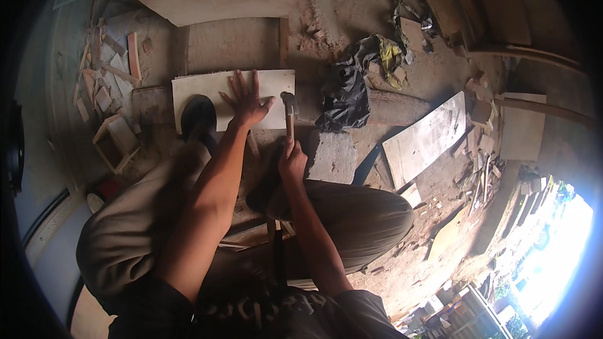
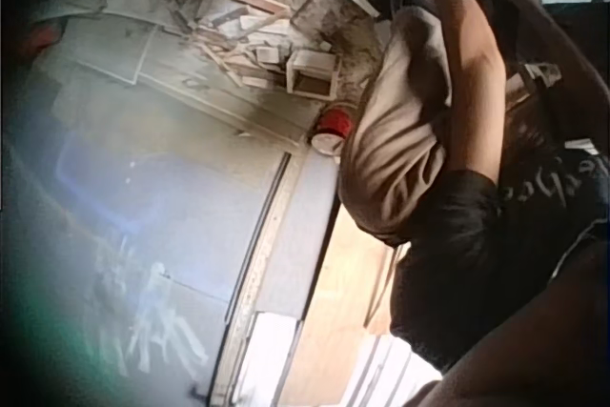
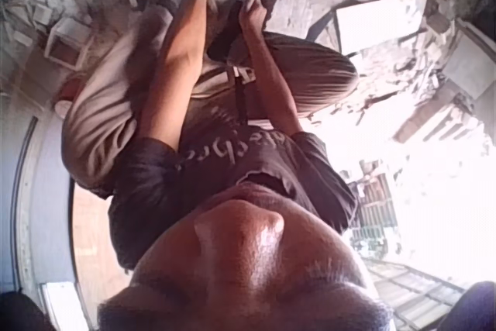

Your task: The person hammers nails into a rectangular wooden board placed on a low wooden frame. They repeatedly position nails and strike them with a hammer, occasionally lifting the board to adjust its position.

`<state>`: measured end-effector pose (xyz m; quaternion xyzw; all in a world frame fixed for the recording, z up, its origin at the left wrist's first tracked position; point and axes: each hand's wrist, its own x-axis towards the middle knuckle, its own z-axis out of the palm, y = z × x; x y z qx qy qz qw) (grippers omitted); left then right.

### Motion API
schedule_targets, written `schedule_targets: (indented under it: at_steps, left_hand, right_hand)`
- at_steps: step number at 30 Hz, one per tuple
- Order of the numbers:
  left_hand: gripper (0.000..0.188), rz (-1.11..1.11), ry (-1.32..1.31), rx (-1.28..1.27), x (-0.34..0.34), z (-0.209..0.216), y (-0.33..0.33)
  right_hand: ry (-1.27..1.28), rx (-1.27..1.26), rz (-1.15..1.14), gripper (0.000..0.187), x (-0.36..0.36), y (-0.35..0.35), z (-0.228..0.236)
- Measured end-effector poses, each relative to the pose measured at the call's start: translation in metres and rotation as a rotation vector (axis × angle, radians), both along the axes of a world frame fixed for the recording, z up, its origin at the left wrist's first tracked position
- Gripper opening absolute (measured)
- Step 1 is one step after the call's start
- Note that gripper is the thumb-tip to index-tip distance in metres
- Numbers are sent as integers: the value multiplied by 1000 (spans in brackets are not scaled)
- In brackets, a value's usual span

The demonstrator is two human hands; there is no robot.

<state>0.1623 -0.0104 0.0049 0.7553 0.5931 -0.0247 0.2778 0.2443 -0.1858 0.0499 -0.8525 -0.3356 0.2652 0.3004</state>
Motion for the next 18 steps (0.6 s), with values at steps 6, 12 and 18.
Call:
schedule_targets:
  at_steps: [6, 12, 18]
  left_hand:
    - [106, -9, -3, -29, 5, 2, -4]
    - [107, 23, -19, 0, -2, -1, -7]
    - [105, 16, -45, 3, -2, -1, -3]
  right_hand:
    - [-113, -43, 98, 31, 11, -17, -25]
    - [-27, -23, -10, 46, 3, 1, 5]
    - [-204, 125, 103, 33, -4, -11, -8]
